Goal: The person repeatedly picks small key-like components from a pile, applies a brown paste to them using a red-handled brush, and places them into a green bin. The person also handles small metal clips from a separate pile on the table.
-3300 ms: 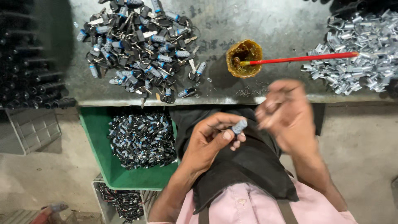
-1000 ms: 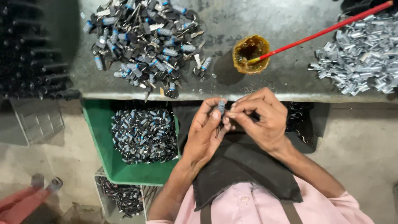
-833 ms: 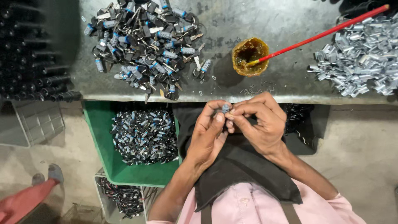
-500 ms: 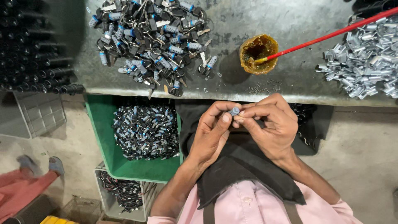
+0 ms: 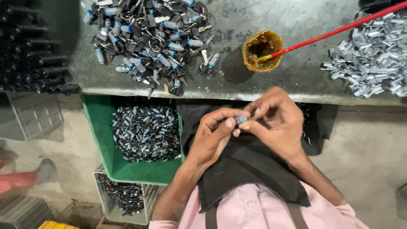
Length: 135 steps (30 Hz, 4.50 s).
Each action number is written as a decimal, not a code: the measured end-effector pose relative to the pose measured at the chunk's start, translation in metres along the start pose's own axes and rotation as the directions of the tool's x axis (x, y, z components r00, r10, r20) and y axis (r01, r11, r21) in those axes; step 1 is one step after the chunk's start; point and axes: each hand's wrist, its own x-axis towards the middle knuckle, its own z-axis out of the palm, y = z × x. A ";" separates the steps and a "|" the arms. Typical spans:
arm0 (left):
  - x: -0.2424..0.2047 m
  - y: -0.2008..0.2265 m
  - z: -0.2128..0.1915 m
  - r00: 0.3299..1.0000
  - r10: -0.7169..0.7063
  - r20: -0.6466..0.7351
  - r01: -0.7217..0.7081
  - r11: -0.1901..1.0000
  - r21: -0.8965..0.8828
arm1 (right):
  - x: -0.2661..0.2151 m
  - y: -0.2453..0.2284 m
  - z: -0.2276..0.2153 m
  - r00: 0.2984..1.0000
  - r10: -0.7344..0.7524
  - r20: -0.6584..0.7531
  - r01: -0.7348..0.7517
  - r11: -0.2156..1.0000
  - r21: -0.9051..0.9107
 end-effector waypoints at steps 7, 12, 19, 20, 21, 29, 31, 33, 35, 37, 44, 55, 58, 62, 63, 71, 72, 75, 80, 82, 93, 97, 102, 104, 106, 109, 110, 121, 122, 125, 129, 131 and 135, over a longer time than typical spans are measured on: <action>0.000 0.038 0.012 0.995 0.102 0.016 -0.102 0.937 0.333 | 0.059 -0.029 -0.028 0.954 0.089 -0.287 -0.028 0.977 0.210; 0.002 0.043 0.020 0.972 0.230 -0.042 -0.188 0.876 0.444 | 0.082 -0.074 -0.045 0.971 -0.087 -0.224 -0.032 0.878 -0.478; 0.035 0.022 0.023 0.981 0.174 -0.091 -0.171 0.985 0.036 | 0.051 -0.063 -0.050 0.941 -0.225 -0.251 0.042 0.817 -0.575; 0.044 0.020 0.022 0.986 0.142 -0.085 -0.146 0.989 -0.032 | 0.048 -0.060 -0.054 0.933 -0.215 -0.289 0.038 0.857 -0.515; 0.049 0.018 0.020 0.991 0.104 -0.079 -0.112 0.989 -0.101 | 0.045 -0.055 -0.056 0.926 -0.199 -0.322 0.035 0.893 -0.449; 0.060 0.002 0.005 0.999 0.041 -0.007 -0.042 0.971 -0.234 | 0.025 -0.036 -0.057 0.886 -0.148 -0.439 0.110 0.988 -0.111; 0.056 0.007 0.012 0.999 0.050 0.005 -0.046 0.962 -0.270 | 0.029 -0.038 -0.047 0.871 -0.218 -0.440 0.115 0.962 -0.249; 0.050 0.020 0.023 0.997 0.073 0.020 -0.063 0.943 -0.327 | 0.035 -0.045 -0.042 0.899 -0.197 -0.392 0.044 0.929 -0.368; 0.030 0.044 0.030 0.995 0.080 0.052 -0.062 0.958 -0.281 | 0.036 -0.054 -0.044 0.942 -0.043 -0.334 -0.116 0.890 -0.441; 0.003 0.077 0.023 0.991 0.089 0.105 -0.094 0.995 0.044 | 0.037 -0.059 -0.048 0.970 0.158 -0.187 -0.242 0.727 -0.643; -0.063 0.130 -0.036 0.942 0.312 0.127 0.079 -0.571 0.817 | 0.035 -0.013 -0.006 0.972 0.103 0.213 0.096 0.652 -0.752; 0.100 0.060 0.003 0.795 0.553 0.251 0.085 -0.510 0.856 | 0.037 0.022 0.015 0.960 -0.023 0.278 0.262 0.422 -0.868; 0.083 0.072 -0.012 0.692 0.573 0.439 -0.153 -0.478 0.865 | 0.032 0.023 0.012 0.971 -0.051 0.232 0.228 0.470 -0.853; 0.029 0.082 -0.013 0.766 0.622 0.161 -0.479 0.386 0.789 | 0.023 0.017 0.005 0.988 -0.043 0.146 0.123 0.792 -0.598; 0.018 0.077 -0.011 0.850 0.527 0.008 -0.446 0.712 0.543 | 0.020 0.014 0.003 0.992 -0.040 0.122 0.104 0.808 -0.580; 0.007 0.009 0.004 0.998 0.001 -0.069 -0.002 1.000 -0.014 | 0.011 0.003 -0.001 1.000 0.009 -0.009 -0.012 0.918 -0.397; 0.007 0.006 0.005 0.998 -0.029 -0.061 0.024 0.996 -0.083 | 0.010 0.003 -0.001 1.000 0.027 -0.013 -0.030 0.944 -0.330; 0.006 0.002 0.009 0.982 -0.143 -0.121 0.128 0.984 -0.122 | 0.007 0.002 0.000 0.997 0.069 -0.020 -0.071 0.979 -0.191; 0.004 0.001 0.014 0.990 -0.073 -0.122 0.058 0.991 -0.119 | 0.008 -0.002 0.003 0.995 0.098 -0.012 -0.099 0.971 -0.217; 0.003 -0.001 0.013 0.991 -0.059 -0.121 0.048 0.994 -0.097 | 0.008 -0.004 0.006 0.991 0.131 -0.030 -0.135 0.967 -0.218; 0.004 -0.003 0.012 0.993 -0.022 -0.115 0.016 0.998 -0.055 | 0.007 -0.019 0.006 0.985 0.170 -0.026 -0.172 0.969 -0.175; 0.003 -0.004 0.004 0.997 -0.043 -0.068 0.037 0.996 -0.081 | 0.004 -0.002 -0.002 0.986 0.162 0.028 -0.160 0.986 -0.051; -0.002 0.010 0.000 0.990 -0.140 -0.018 0.141 0.990 0.020 | 0.004 0.008 -0.014 0.964 0.262 0.037 -0.263 0.932 0.248; -0.005 0.025 0.000 0.998 -0.043 -0.049 0.050 0.989 0.142 | 0.021 -0.002 -0.024 0.955 0.294 -0.049 -0.254 0.889 0.381; -0.004 0.035 0.002 0.997 0.031 -0.070 -0.016 0.979 0.206 | 0.047 -0.014 -0.042 0.956 0.259 -0.136 -0.174 0.877 0.448; 0.000 0.040 0.006 0.989 0.114 -0.094 -0.084 0.956 0.280 | 0.076 -0.036 -0.061 0.938 0.196 -0.286 -0.206 0.979 -0.006; -0.002 0.040 0.009 0.986 0.143 -0.087 -0.105 0.933 0.345 | 0.076 -0.047 -0.064 0.944 0.159 -0.290 -0.212 0.964 -0.162; 0.051 0.016 0.010 0.982 0.144 -0.125 -0.138 0.989 0.055 | 0.044 -0.040 -0.064 0.936 -0.135 -0.326 0.033 0.954 -0.298; 0.056 0.014 0.009 0.985 0.127 -0.114 -0.131 0.991 -0.029 | 0.039 -0.036 -0.069 0.927 -0.121 -0.354 0.040 0.973 -0.227; 0.064 0.011 0.005 0.993 0.079 -0.086 -0.091 0.985 -0.147 | 0.022 -0.026 -0.080 0.909 -0.021 -0.416 0.048 0.997 0.056; 0.061 0.008 0.007 0.998 0.030 -0.057 -0.041 0.976 -0.213 | 0.014 -0.010 -0.078 0.899 0.026 -0.437 0.011 0.997 0.082; 0.057 0.014 0.011 0.999 0.027 -0.044 -0.036 0.973 -0.227 | 0.016 -0.010 -0.071 0.898 -0.075 -0.434 0.045 0.996 -0.079; 0.030 0.045 0.015 0.999 -0.032 -0.032 0.028 0.994 -0.104 | 0.031 -0.025 -0.057 0.885 -0.221 -0.409 0.147 0.968 -0.205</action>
